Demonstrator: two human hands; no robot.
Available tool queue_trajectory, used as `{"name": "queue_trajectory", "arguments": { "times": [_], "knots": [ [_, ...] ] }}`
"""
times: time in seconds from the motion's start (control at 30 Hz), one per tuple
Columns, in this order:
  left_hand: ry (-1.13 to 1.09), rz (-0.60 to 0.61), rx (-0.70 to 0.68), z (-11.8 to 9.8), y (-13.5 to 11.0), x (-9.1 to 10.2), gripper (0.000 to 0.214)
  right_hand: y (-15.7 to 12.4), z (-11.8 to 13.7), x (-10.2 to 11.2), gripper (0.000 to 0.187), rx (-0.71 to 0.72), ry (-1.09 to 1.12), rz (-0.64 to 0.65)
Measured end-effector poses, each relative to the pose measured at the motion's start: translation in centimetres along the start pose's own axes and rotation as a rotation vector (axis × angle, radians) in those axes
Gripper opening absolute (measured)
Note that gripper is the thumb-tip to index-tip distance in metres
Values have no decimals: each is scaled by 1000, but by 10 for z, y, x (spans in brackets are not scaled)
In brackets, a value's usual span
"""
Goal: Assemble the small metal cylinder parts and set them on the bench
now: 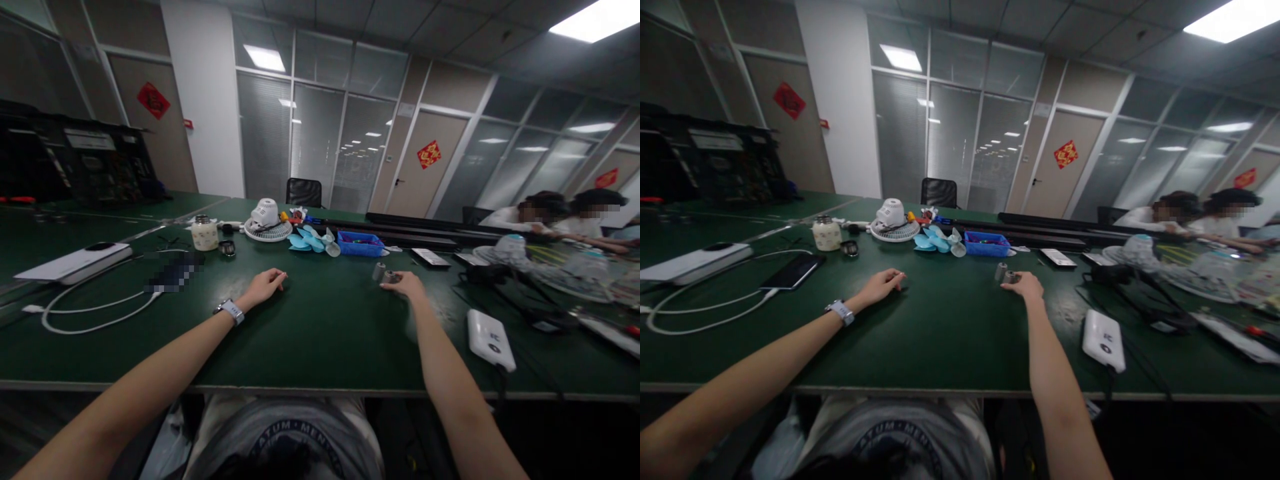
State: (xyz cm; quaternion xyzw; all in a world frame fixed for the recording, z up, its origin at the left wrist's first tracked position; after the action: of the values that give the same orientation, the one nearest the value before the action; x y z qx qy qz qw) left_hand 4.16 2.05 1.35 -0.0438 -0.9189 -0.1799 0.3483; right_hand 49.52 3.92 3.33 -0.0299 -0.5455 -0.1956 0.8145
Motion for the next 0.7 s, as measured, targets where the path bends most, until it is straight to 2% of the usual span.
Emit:
{"name": "queue_trajectory", "arguments": {
  "times": [0.1,0.27,0.5,0.6,0.7],
  "knots": [
    [18,-2,-6,-2,0,0,52,1,-6,-6,63,-60,-36,-35],
    [26,-3,-8,-4,-1,0,52,0,-11,-5,50,-92,-76,-203],
    [24,6,0,0,0,0,52,-9,-6,8,61,-86,-7,-352],
    [11,7,1,0,0,-1,52,-13,3,13,59,-3,55,-333],
    [-5,3,5,-1,0,-1,51,-14,15,7,61,46,52,-261]
  ]
}}
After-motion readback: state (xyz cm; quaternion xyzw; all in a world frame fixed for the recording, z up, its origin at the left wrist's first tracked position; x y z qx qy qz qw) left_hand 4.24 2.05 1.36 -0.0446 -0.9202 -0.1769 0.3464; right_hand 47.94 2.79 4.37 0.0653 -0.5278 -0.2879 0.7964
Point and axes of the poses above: each hand's wrist, its own y-axis towards the middle knuckle, its own x-axis out of the back of the hand, z = x × y, the point moved 7 cm from there along y, towards the middle knuckle, and after that the axes turned 4 degrees about -x, right-handed, at the moved point
